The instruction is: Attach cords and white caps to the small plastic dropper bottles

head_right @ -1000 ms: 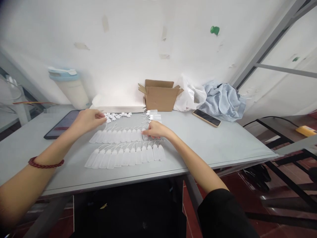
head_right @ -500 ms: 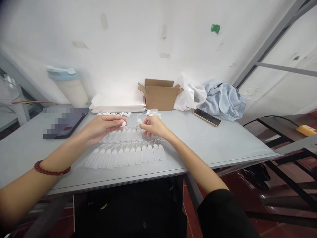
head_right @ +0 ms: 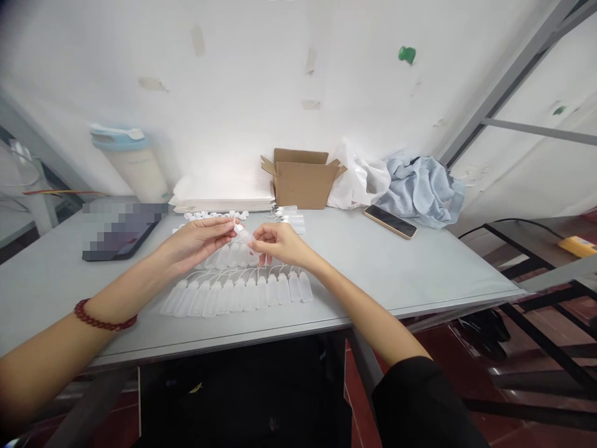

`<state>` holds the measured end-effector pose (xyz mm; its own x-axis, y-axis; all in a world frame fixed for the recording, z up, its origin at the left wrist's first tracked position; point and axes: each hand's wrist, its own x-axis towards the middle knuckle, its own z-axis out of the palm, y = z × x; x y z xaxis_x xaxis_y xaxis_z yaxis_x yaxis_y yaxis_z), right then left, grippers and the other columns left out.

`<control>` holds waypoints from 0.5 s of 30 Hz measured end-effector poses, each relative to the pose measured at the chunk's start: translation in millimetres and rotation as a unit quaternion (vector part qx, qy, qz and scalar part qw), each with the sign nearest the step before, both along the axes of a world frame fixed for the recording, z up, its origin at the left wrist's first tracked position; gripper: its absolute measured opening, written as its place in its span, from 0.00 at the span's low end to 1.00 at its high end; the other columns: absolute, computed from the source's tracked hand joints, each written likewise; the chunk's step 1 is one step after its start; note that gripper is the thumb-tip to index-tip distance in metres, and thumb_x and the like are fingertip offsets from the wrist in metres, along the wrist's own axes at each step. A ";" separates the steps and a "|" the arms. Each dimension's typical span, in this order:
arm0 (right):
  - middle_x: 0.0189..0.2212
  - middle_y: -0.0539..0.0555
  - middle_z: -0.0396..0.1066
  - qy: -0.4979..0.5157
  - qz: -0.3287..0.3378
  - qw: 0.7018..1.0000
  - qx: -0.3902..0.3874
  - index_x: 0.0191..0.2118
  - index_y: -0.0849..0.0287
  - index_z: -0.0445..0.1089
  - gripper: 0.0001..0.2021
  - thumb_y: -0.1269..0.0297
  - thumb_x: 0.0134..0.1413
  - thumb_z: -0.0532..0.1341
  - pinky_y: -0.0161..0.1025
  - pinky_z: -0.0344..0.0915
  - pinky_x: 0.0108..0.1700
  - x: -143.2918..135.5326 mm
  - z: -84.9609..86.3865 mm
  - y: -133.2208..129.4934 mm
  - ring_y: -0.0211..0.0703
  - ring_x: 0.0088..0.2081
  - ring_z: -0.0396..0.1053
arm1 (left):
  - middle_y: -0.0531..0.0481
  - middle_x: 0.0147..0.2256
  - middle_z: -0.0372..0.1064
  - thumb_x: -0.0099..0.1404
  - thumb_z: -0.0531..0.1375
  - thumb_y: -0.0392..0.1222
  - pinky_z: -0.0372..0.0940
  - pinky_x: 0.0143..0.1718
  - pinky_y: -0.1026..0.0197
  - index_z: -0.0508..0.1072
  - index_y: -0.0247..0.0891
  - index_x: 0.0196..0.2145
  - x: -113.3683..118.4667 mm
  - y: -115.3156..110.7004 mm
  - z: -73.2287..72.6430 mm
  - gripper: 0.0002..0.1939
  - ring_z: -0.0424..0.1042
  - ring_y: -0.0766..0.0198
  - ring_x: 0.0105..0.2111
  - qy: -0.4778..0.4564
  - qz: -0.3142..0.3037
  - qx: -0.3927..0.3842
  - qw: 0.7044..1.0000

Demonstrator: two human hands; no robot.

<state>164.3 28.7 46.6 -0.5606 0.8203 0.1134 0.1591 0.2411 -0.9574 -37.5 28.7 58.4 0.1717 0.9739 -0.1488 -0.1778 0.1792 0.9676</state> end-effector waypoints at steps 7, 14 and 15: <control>0.25 0.50 0.72 -0.004 0.003 1.000 -0.009 0.31 0.63 0.68 0.11 0.59 0.55 0.61 0.31 0.65 0.23 1.5 -3.0 3.0 0.31 0.20 0.68 | 0.46 0.39 0.76 0.50 0.70 0.42 0.65 0.45 0.60 0.81 0.37 0.31 -1.0 -0.1 -3.4 0.10 0.71 0.62 0.39 0.027 -0.018 0.056 0.998; 0.27 0.51 0.72 0.010 0.011 1.000 -0.025 0.33 0.62 0.70 0.12 0.57 0.57 0.60 0.30 0.62 0.22 1.8 -5.7 5.0 0.30 0.21 0.65 | 0.46 0.40 0.75 0.53 0.68 0.44 0.65 0.44 0.58 0.81 0.38 0.32 -1.6 -1.2 -8.3 0.09 0.71 0.61 0.37 0.049 -0.025 0.097 0.994; 0.28 0.51 0.72 0.016 0.012 0.999 -0.033 0.33 0.62 0.70 0.12 0.57 0.57 0.60 0.30 0.62 0.22 1.5 -5.8 5.3 0.30 0.21 0.65 | 0.46 0.40 0.75 0.53 0.68 0.44 0.65 0.44 0.58 0.81 0.38 0.32 -1.9 -1.2 -8.3 0.09 0.71 0.61 0.38 0.050 -0.024 0.099 0.994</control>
<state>165.8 34.0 40.8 -0.5774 0.8128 0.0775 0.1236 0.1808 -0.9757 -39.3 27.5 50.1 0.2135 0.9766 0.0262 -0.0756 -0.0103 0.9971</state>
